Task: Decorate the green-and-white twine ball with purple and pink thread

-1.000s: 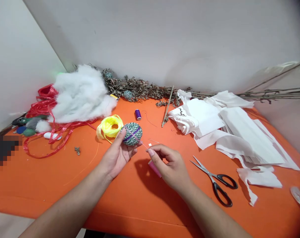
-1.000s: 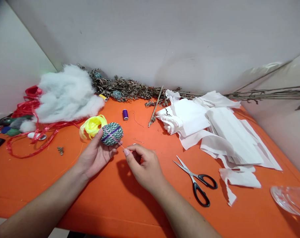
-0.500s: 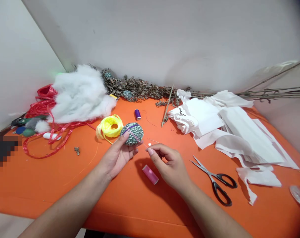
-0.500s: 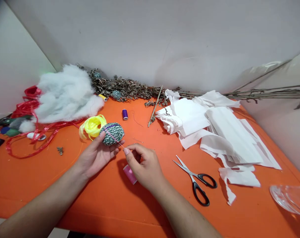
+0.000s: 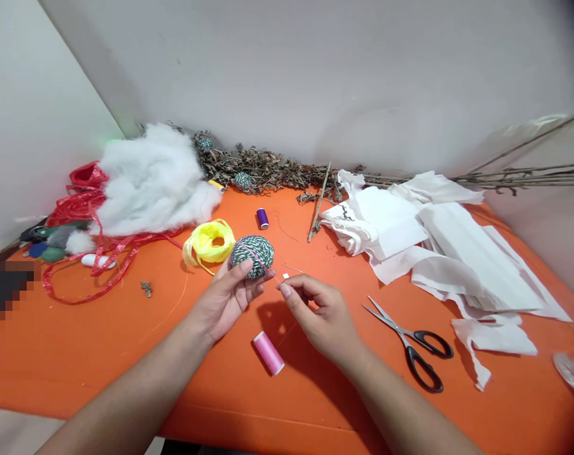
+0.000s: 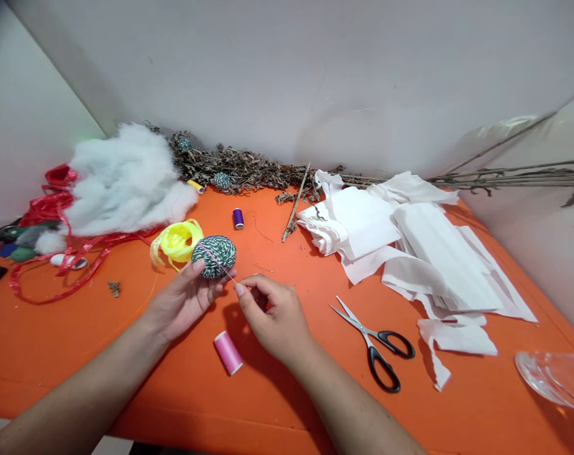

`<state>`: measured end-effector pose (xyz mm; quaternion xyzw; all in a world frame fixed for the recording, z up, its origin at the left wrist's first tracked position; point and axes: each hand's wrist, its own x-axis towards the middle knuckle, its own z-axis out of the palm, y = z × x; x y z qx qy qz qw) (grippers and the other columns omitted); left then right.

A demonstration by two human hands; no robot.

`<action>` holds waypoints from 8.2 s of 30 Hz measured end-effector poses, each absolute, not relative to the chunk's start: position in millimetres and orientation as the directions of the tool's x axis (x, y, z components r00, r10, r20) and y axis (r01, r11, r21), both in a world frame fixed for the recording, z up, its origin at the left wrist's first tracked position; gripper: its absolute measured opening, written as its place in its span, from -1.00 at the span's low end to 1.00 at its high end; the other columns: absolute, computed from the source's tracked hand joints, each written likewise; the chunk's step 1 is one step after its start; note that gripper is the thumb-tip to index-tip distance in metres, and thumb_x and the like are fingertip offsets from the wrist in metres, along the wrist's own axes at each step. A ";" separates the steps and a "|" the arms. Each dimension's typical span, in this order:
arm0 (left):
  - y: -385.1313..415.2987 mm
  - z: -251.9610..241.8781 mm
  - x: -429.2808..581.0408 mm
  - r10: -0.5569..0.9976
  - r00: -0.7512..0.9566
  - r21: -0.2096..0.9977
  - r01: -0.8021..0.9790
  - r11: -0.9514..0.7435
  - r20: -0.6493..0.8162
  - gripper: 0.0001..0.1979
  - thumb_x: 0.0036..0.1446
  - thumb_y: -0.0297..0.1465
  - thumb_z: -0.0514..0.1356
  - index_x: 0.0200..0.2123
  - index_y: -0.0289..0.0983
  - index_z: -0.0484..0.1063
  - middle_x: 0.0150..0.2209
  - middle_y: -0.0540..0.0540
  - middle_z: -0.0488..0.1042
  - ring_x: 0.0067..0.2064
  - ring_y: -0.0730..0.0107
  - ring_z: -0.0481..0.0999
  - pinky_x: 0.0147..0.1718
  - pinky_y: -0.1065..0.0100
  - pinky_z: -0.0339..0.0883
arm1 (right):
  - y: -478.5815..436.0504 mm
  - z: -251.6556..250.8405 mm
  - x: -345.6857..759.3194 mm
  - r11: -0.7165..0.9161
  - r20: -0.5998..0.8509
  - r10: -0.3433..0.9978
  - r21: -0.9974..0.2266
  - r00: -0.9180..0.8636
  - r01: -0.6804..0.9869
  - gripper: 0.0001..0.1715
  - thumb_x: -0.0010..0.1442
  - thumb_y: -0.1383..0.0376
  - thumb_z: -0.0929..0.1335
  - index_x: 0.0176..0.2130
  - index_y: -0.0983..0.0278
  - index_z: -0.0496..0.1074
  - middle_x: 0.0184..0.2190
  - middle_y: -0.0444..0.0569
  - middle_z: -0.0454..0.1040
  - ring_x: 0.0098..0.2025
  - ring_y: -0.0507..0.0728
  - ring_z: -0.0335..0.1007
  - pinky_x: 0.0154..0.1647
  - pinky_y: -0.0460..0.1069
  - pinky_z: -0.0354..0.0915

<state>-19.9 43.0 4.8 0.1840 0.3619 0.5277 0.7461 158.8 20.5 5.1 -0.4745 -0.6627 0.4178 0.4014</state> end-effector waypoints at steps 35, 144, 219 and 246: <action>38.9 0.6 -14.0 0.911 -0.010 0.808 -0.466 0.361 -0.412 -0.55 -0.05 -0.28 0.41 -0.09 -0.23 0.40 -0.22 -0.06 0.54 -0.35 0.43 0.59 -0.54 0.53 0.33 | 6.8 40.4 190.5 0.504 0.395 0.837 -0.291 -0.378 0.813 -0.34 0.26 0.37 0.27 0.31 0.14 0.13 0.36 0.10 0.11 0.39 0.37 0.00 0.28 0.37 0.17; 43.6 2.9 -11.9 0.867 0.103 0.651 -0.619 0.439 -0.488 -0.68 0.09 -0.43 0.33 -0.09 -0.29 0.37 -0.26 -0.10 0.57 -0.32 0.36 0.66 -0.50 0.58 0.49 | 11.7 -6.5 173.7 0.549 0.564 0.791 -0.484 -0.237 0.682 -0.91 0.27 0.39 0.34 -0.25 0.27 0.48 -0.53 -0.14 0.51 -0.51 0.03 0.33 -0.28 -0.01 0.24; 43.6 -0.7 -18.7 0.911 0.139 0.681 -0.622 0.386 -0.389 -0.59 -0.04 -0.41 0.43 -0.09 -0.23 0.43 -0.19 -0.06 0.57 -0.27 0.36 0.64 -0.51 0.58 0.46 | 11.4 -6.7 175.8 0.530 0.525 0.813 -0.487 -0.252 0.694 -0.88 0.28 0.39 0.33 -0.27 0.29 0.48 -0.52 -0.13 0.51 -0.49 0.04 0.35 -0.27 -0.02 0.23; 44.3 3.9 -14.7 0.893 0.183 0.609 -0.674 0.419 -0.411 -0.68 0.17 -0.21 0.26 -0.08 -0.28 0.45 -0.18 -0.18 0.57 -0.26 0.28 0.62 -0.39 0.42 0.53 | 10.9 -6.6 176.3 0.536 0.524 0.811 -0.488 -0.260 0.689 -0.88 0.27 0.39 0.33 -0.26 0.29 0.49 -0.46 -0.09 0.56 -0.44 0.08 0.43 -0.24 0.00 0.29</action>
